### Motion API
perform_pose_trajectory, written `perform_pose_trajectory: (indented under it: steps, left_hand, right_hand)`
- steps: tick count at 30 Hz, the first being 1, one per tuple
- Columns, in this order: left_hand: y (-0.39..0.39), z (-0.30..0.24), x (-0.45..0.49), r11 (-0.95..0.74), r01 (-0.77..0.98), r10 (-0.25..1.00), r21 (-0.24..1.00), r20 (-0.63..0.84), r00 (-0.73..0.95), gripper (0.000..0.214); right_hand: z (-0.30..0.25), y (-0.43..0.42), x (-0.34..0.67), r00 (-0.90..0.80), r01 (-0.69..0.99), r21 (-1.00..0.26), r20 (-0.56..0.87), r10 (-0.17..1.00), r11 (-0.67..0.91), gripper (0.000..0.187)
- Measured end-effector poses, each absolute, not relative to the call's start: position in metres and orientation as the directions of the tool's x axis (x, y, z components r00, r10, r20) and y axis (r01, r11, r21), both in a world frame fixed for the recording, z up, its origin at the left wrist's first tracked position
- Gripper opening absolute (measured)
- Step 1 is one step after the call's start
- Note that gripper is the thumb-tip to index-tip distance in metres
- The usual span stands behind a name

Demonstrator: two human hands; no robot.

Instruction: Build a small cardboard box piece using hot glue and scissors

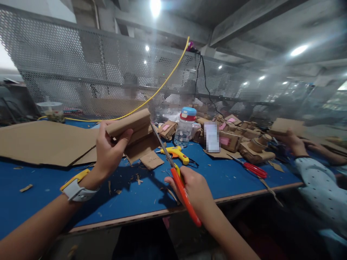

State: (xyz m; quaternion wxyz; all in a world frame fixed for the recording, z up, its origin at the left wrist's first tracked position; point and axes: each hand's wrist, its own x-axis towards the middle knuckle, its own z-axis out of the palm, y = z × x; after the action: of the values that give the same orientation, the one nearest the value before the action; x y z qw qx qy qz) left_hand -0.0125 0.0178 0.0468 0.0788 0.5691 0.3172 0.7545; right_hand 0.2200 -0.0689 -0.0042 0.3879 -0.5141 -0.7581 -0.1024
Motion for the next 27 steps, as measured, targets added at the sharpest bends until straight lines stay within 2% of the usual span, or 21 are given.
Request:
perform_pose_trajectory:
  steps: [4, 9, 12, 18, 21, 27]
  left_hand:
    - [0.016, 0.048, -0.012, -0.768, 0.204, 0.515, 0.607, 0.775, -0.367, 0.041]
    - [0.017, 0.051, -0.011, -0.698, 0.055, 0.643, 0.714, 0.658, -0.392, 0.049]
    - [0.019, 0.054, -0.012, -0.675, -0.009, 0.683, 0.738, 0.620, -0.386, 0.053]
    - [0.020, 0.063, -0.022, -0.662, 0.000, 0.706, 0.749, 0.624, -0.336, 0.053]
    - [0.019, 0.067, -0.023, -0.633, -0.063, 0.751, 0.771, 0.592, -0.293, 0.058]
    - [0.012, 0.077, -0.022, -0.474, -0.194, 0.880, 0.859, 0.454, -0.138, 0.063]
  right_hand:
    - [-0.005, -0.067, 0.218, -0.140, 0.850, -0.300, 0.665, 0.734, 0.434, 0.060]
    - [-0.005, -0.063, 0.216, -0.111, 0.792, -0.459, 0.541, 0.834, 0.403, 0.056]
    - [-0.001, -0.063, 0.217, -0.122, 0.732, -0.551, 0.473, 0.873, 0.401, 0.054]
    - [0.007, -0.072, 0.223, -0.215, 0.599, -0.746, 0.199, 0.956, 0.290, 0.041]
    - [0.010, -0.076, 0.227, -0.268, 0.605, -0.742, 0.152, 0.951, 0.289, 0.046]
    - [0.015, -0.079, 0.226, -0.266, 0.748, -0.596, 0.133, 0.955, 0.291, 0.047]
